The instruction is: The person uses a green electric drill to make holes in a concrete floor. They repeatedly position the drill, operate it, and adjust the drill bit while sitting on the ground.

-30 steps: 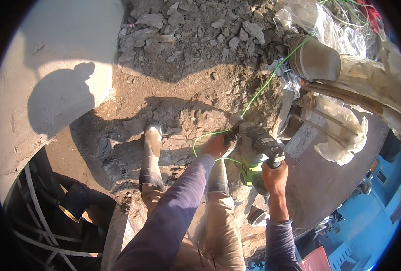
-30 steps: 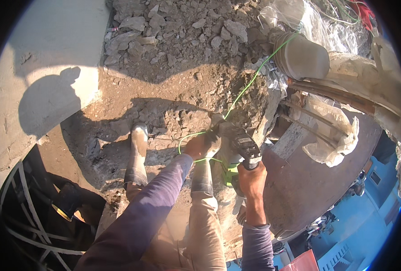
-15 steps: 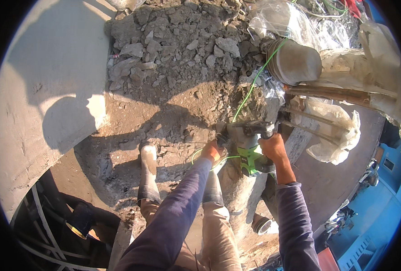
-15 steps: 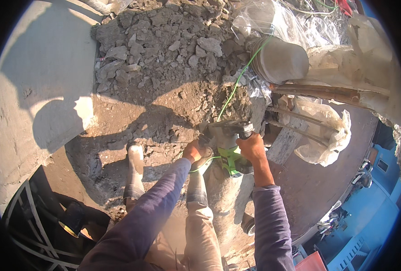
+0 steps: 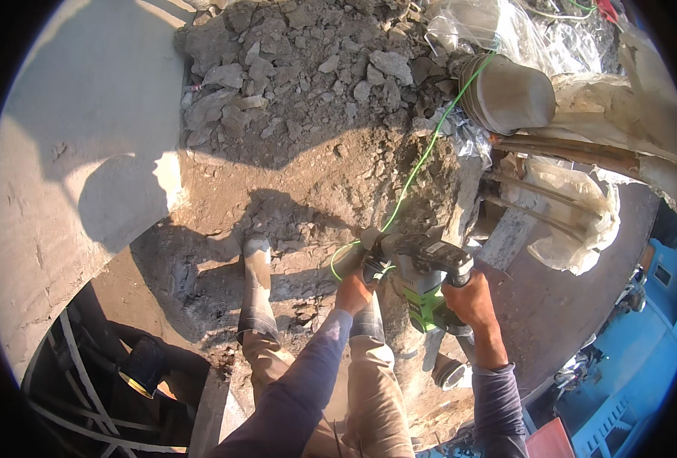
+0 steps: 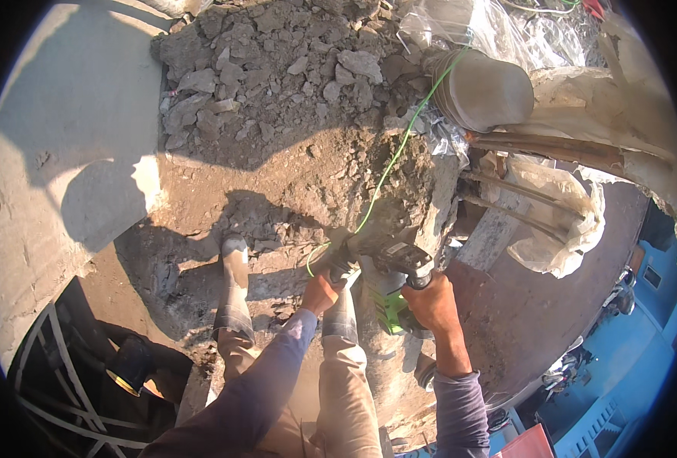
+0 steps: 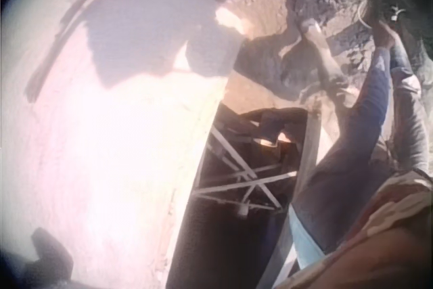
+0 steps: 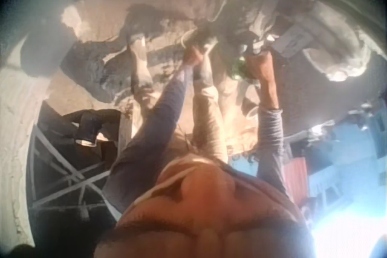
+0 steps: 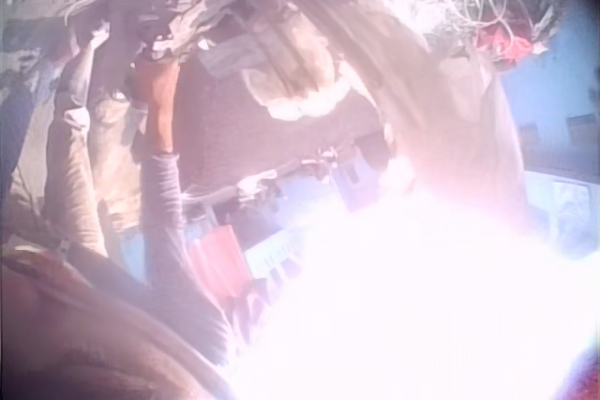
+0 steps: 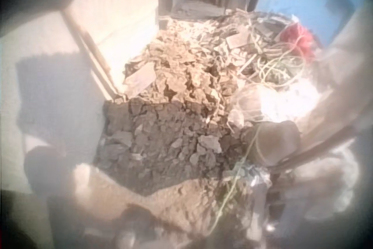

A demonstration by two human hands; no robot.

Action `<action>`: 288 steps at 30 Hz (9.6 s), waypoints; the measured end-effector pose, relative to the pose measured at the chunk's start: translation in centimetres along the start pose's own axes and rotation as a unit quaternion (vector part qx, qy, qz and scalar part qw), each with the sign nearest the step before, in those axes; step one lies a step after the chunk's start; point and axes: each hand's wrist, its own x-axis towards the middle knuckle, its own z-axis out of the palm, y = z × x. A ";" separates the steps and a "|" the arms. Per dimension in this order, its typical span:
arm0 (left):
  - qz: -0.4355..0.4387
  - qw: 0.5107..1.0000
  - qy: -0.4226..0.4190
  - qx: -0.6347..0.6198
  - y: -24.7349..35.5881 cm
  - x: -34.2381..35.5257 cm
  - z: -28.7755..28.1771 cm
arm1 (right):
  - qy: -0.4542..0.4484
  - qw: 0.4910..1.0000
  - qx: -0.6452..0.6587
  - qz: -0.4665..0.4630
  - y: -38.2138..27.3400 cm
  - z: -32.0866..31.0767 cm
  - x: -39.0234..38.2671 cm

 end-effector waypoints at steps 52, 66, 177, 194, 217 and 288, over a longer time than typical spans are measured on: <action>0.072 0.996 -0.042 -0.010 2.7 11.1 3.8 | 0.061 0.995 -0.074 0.002 -1.6 -1.6 9.4; -0.003 0.993 -0.040 0.109 0.2 4.9 1.4 | 0.092 0.994 0.057 0.032 3.5 4.9 -1.0; 0.090 0.951 -0.119 0.271 5.8 2.9 7.3 | 0.206 0.945 0.203 0.151 16.4 6.0 -7.8; 0.028 0.953 -0.091 0.286 0.4 4.4 7.5 | 0.176 0.946 0.235 0.135 16.0 9.6 -8.5; 0.077 0.953 -0.152 0.252 -3.1 5.6 3.4 | 0.213 0.946 0.228 0.085 8.5 14.4 -11.6; 0.105 0.977 -0.118 0.146 6.3 8.6 -3.0 | 0.211 0.971 0.103 0.055 -5.4 6.1 -7.3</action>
